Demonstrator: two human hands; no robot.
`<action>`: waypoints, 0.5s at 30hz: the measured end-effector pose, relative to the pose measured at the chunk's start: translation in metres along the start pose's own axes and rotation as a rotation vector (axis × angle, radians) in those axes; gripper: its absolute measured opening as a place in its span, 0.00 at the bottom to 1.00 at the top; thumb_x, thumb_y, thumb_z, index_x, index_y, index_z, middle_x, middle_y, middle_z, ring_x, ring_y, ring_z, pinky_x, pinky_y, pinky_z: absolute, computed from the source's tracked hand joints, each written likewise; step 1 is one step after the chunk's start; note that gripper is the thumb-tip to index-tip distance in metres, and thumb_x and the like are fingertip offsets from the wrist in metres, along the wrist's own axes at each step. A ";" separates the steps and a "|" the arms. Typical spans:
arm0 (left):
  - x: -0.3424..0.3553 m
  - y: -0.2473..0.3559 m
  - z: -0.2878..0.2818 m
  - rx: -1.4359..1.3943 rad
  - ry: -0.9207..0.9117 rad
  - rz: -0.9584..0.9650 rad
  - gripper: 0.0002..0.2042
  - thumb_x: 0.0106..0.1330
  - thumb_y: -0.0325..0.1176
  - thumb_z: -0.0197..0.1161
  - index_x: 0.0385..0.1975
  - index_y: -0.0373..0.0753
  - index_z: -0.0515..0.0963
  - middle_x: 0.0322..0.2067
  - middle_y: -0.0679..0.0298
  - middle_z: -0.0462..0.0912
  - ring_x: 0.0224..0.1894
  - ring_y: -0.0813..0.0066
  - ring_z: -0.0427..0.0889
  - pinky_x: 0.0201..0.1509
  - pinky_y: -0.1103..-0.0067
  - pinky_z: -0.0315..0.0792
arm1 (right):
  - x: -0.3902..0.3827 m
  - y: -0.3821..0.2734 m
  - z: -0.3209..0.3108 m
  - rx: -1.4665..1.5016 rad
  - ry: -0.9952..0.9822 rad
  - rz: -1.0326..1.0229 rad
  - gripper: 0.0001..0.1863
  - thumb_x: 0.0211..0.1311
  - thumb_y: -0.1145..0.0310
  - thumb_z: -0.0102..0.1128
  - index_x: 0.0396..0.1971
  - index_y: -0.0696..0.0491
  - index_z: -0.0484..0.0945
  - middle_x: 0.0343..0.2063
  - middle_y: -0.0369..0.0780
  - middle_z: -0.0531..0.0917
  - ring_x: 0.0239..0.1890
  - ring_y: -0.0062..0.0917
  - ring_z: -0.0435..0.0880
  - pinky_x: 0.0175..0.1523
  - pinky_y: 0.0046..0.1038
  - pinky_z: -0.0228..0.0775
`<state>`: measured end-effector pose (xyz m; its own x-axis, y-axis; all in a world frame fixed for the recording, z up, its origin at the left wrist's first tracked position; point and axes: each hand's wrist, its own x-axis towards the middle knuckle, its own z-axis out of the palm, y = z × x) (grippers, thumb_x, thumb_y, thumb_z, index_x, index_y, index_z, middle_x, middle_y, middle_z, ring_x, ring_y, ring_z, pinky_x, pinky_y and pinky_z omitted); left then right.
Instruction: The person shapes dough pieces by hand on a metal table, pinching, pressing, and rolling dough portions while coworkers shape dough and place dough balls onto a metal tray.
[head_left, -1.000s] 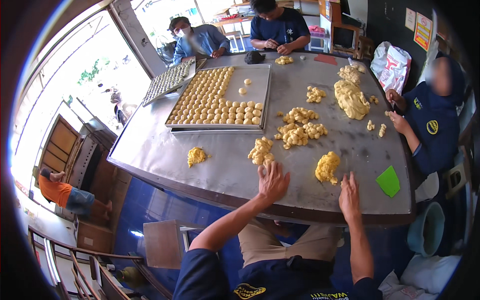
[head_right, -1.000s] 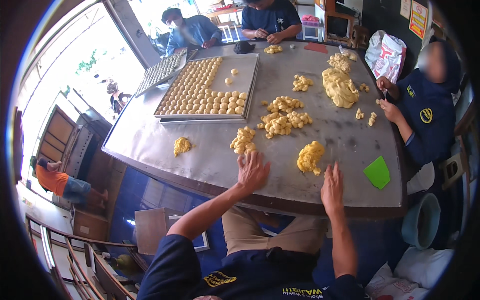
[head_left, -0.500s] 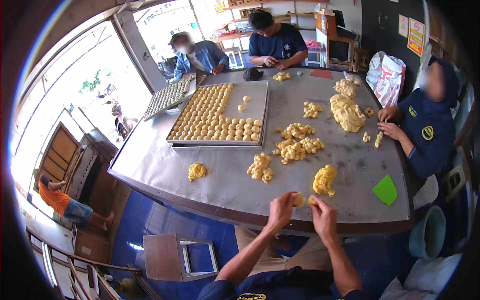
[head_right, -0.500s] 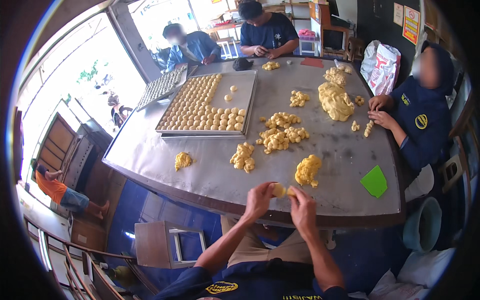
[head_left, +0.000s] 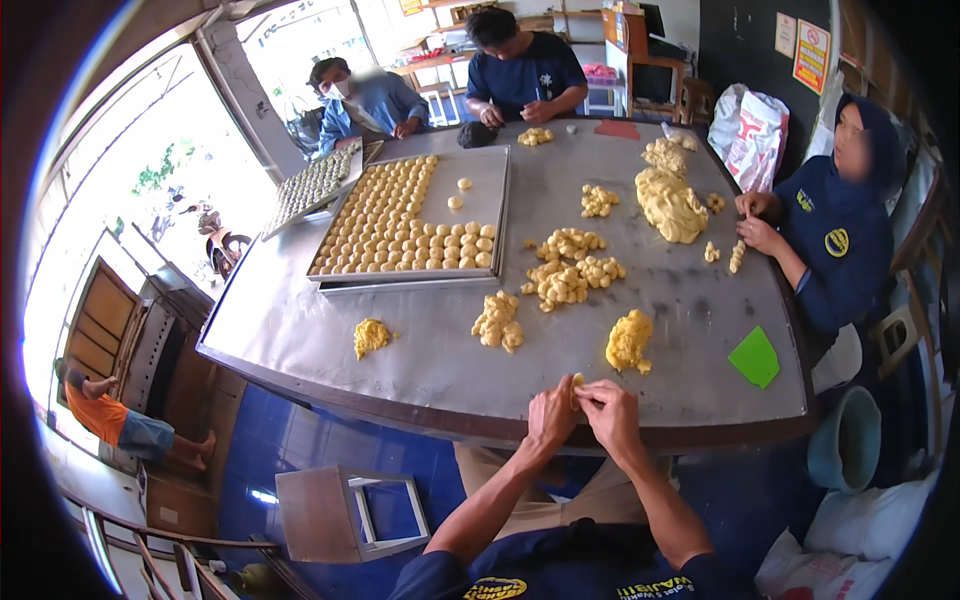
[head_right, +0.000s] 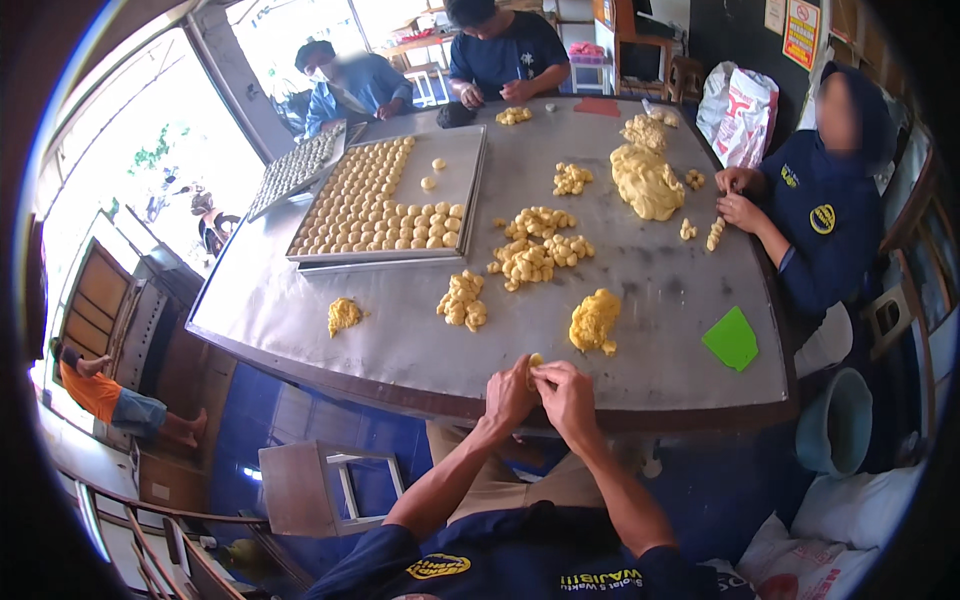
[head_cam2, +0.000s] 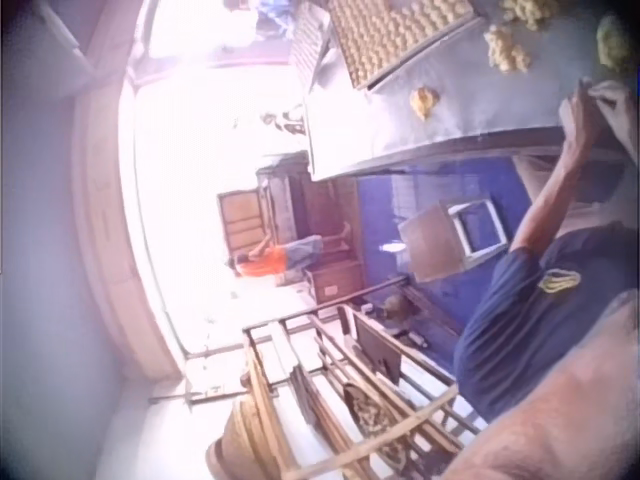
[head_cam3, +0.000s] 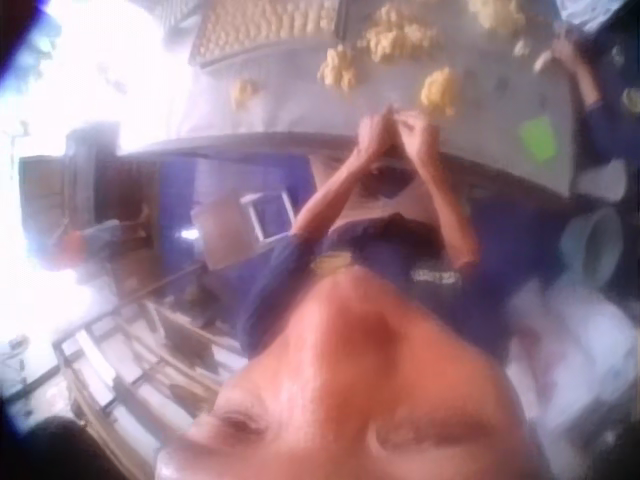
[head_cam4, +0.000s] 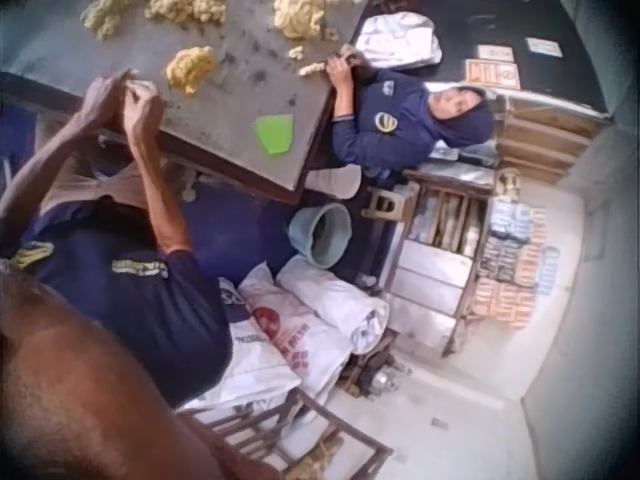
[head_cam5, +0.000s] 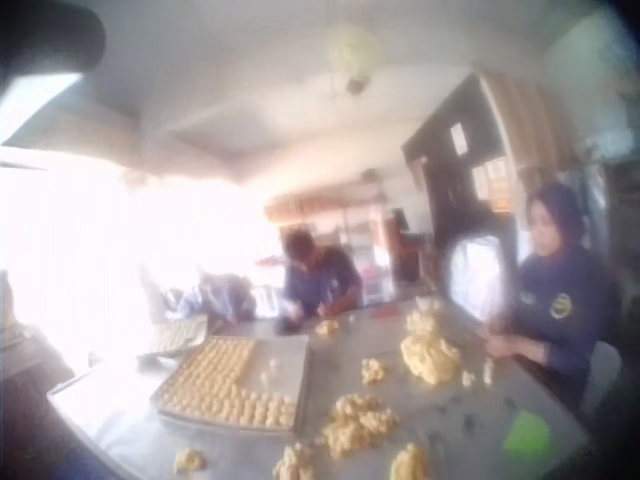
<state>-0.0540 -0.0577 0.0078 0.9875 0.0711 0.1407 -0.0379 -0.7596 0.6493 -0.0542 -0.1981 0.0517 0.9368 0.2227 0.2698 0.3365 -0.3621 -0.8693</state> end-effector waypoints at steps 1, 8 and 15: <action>0.000 -0.002 0.000 0.000 -0.013 -0.003 0.15 0.62 0.30 0.66 0.48 0.38 0.75 0.32 0.43 0.85 0.37 0.37 0.84 0.39 0.54 0.78 | 0.000 0.000 0.004 -0.107 0.012 -0.089 0.14 0.59 0.80 0.66 0.46 0.60 0.86 0.44 0.49 0.88 0.45 0.43 0.88 0.50 0.32 0.81; 0.007 -0.009 -0.014 -0.445 -0.049 0.141 0.12 0.58 0.27 0.72 0.39 0.34 0.78 0.36 0.45 0.85 0.40 0.40 0.84 0.41 0.62 0.77 | 0.021 -0.012 -0.007 -0.072 -0.069 0.040 0.22 0.55 0.77 0.72 0.52 0.56 0.85 0.38 0.46 0.86 0.37 0.33 0.86 0.47 0.31 0.79; 0.009 -0.018 -0.023 -0.257 -0.103 -0.025 0.09 0.69 0.32 0.66 0.41 0.33 0.81 0.35 0.45 0.85 0.39 0.46 0.86 0.43 0.63 0.78 | 0.045 0.023 -0.033 -0.064 -0.119 0.064 0.35 0.51 0.76 0.75 0.63 0.57 0.76 0.49 0.50 0.82 0.52 0.43 0.82 0.60 0.39 0.74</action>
<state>-0.0476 -0.0282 0.0148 0.9985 0.0115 0.0543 -0.0381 -0.5687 0.8217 -0.0010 -0.2261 0.0573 0.9399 0.3013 0.1608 0.2856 -0.4354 -0.8537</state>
